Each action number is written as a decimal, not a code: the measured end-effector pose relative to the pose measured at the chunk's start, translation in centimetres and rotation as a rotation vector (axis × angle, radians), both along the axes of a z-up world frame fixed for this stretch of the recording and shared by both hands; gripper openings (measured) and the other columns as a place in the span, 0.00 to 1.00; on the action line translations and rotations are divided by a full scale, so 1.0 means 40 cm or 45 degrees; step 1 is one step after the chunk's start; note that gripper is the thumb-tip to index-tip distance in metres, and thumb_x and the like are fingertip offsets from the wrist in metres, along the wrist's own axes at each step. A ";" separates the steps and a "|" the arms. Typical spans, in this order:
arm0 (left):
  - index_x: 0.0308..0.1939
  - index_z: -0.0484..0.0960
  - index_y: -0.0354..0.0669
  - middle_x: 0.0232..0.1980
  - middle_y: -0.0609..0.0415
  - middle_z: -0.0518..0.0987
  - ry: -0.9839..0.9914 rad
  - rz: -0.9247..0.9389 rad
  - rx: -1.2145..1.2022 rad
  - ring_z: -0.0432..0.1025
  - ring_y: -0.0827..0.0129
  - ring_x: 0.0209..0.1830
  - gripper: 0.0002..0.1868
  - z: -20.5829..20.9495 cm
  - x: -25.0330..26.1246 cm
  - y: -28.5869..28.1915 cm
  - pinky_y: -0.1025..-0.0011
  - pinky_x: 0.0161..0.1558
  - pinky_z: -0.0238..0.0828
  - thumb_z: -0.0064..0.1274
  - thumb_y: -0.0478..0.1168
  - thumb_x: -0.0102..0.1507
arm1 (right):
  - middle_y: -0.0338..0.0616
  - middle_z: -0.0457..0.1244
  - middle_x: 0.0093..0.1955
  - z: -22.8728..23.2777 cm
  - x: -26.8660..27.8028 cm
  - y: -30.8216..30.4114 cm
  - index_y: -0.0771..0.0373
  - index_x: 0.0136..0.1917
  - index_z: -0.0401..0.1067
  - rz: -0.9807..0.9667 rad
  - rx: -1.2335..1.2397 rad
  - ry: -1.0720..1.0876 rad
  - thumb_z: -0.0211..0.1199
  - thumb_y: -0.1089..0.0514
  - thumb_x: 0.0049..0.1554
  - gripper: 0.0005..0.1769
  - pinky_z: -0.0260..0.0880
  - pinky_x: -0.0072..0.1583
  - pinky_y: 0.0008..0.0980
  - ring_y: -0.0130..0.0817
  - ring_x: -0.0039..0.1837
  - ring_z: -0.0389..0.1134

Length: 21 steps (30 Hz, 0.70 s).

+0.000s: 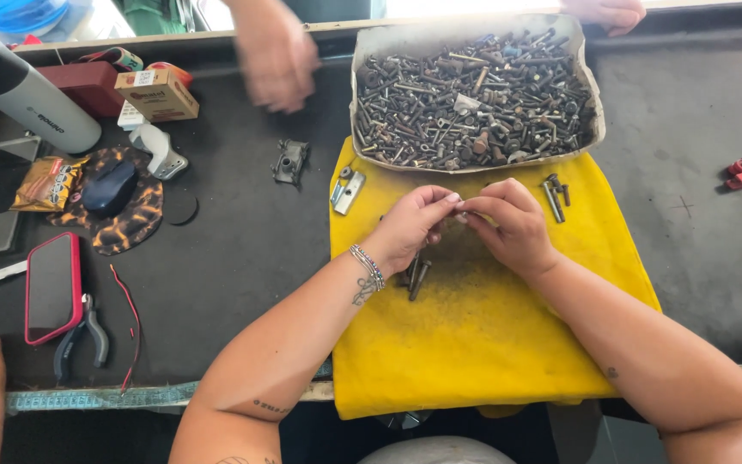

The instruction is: The person sorts small metal fasteners from a large container onto a yellow cloth on a workbench. They pick up individual fasteners, inspect them, and place them into small piles on the cloth.

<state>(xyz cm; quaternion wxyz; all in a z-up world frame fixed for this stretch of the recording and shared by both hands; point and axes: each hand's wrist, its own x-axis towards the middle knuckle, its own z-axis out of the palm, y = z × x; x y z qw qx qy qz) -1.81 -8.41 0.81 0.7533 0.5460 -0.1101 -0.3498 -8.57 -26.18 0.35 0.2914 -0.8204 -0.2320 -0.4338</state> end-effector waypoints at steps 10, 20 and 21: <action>0.46 0.79 0.48 0.41 0.57 0.84 0.066 -0.065 0.075 0.74 0.80 0.30 0.09 -0.023 -0.005 -0.008 0.89 0.27 0.69 0.56 0.47 0.69 | 0.45 0.64 0.44 0.004 0.000 0.002 0.60 0.47 0.80 0.003 0.046 0.021 0.72 0.59 0.59 0.05 0.72 0.46 0.41 0.45 0.44 0.69; 0.60 0.74 0.43 0.53 0.46 0.80 -0.447 0.217 0.138 0.78 0.65 0.43 0.21 0.049 0.042 0.042 0.74 0.38 0.80 0.52 0.51 0.70 | 0.46 0.66 0.40 0.045 0.023 -0.079 0.60 0.47 0.80 -0.146 -0.006 0.158 0.75 0.61 0.56 0.07 0.70 0.43 0.41 0.44 0.40 0.68; 0.60 0.74 0.44 0.53 0.45 0.79 -0.580 0.293 0.198 0.79 0.63 0.44 0.20 0.057 0.055 0.053 0.71 0.41 0.82 0.51 0.52 0.70 | 0.49 0.66 0.38 0.070 0.023 -0.094 0.63 0.47 0.79 -0.195 -0.040 0.262 0.75 0.62 0.56 0.07 0.69 0.42 0.42 0.46 0.39 0.68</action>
